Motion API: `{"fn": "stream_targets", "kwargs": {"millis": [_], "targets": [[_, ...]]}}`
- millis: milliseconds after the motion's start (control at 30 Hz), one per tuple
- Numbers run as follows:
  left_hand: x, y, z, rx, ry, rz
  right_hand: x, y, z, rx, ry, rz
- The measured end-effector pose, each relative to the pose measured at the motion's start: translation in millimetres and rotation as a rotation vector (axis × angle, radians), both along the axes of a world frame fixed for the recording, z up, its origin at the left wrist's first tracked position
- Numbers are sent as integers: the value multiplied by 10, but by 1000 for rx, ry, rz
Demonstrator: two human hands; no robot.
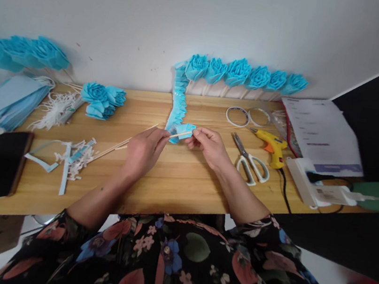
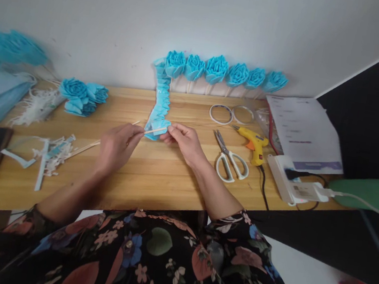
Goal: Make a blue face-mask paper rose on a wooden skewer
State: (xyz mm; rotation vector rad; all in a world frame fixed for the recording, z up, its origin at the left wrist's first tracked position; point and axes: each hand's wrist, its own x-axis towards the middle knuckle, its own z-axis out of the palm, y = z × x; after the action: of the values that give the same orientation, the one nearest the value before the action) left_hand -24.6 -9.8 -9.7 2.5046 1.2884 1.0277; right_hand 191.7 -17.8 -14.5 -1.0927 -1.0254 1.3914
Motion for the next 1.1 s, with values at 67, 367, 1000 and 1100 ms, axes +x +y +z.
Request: {"fn": "stream_targets", "kwargs": {"millis": [67, 367, 1000, 1100], "targets": [[2, 2, -5, -9, 13, 6, 3, 4, -13, -13, 21, 6], [8, 22, -20, -70, -5, 36, 1, 6, -34, -37, 11, 8], [-1, 28, -15, -31, -115, -15, 6, 13, 13, -50, 126, 17], [-7, 29, -13, -29, -82, 14, 6, 8, 21, -13, 46, -31]]}}
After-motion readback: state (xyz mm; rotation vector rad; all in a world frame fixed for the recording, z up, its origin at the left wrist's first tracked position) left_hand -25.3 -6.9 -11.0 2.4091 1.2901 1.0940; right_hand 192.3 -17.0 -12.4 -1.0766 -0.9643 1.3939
